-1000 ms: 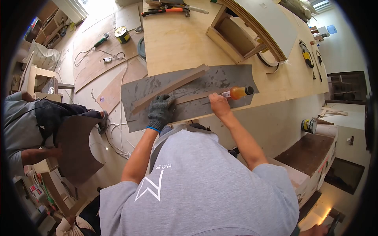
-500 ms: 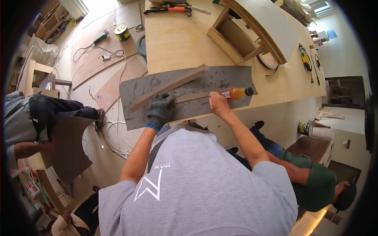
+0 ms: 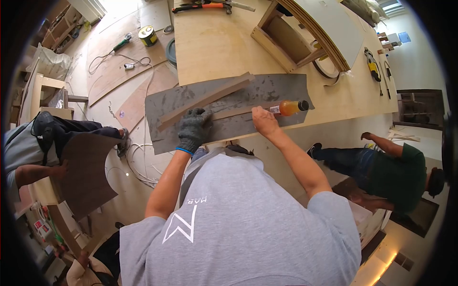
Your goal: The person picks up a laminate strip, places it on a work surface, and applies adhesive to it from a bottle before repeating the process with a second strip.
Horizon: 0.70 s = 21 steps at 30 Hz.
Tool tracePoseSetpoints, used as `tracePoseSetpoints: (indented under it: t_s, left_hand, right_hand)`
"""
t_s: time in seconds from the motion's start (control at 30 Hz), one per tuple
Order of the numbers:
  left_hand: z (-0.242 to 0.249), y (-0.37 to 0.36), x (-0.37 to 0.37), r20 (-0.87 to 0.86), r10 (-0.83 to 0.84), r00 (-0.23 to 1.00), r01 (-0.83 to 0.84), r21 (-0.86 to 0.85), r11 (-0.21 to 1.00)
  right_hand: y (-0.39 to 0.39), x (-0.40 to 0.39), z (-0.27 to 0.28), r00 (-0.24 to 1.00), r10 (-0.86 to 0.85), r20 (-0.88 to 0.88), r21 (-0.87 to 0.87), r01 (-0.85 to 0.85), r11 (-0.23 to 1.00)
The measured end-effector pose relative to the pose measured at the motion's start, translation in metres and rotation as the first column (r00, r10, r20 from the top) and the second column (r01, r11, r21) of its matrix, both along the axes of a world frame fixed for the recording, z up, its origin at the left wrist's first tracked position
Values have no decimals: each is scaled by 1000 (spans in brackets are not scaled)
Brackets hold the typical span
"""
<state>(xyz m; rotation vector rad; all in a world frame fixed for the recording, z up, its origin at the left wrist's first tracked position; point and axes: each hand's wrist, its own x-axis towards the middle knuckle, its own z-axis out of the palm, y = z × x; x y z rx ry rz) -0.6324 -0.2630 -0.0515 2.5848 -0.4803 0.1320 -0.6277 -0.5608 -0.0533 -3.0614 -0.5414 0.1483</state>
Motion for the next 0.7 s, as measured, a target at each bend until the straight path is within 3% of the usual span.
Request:
tracePoseSetpoints:
  t_s: [0.07,0.17,0.27,0.37,0.47,0.57,0.67,0.7]
  left_hand:
    - [-3,-1,0,1,8,1000,-8,-10,1000]
    - [-7,-1,-2,12,25,1000,-25,-26,999]
    - [-4,-2,-1,24,33,999,-32,-36,999]
    - [0,-1,-4,12,40,999,-39,-30,999]
    - [1,-3,-2,-4,38,999,-38,-23,999]
    - [4,-3,-1,-33,25,999,-26,-27,999]
    - [5,-2,2,-39,6,999,-7,-24,1000]
    - [5,-1,2,-43,-5,999,4,-15,1000]
  right_hand:
    - [4,0,3,997,-66,-48,-61,63,996]
    - [1,2,-6,994,-97,-44,8,97,995]
    - [-6,-7,2,970,-166,-176,199,200,959]
    - [-15,-41,4,948,-232,-217,197,276,941]
    - [-17,-76,33,781,-227,-582,237,429,872]
    - [-24,-89,9,848,-246,-469,456,471,755]
    - [11,-67,45,880,-314,-355,513,465,722]
    - [15,-65,40,918,-278,-283,566,394,724]
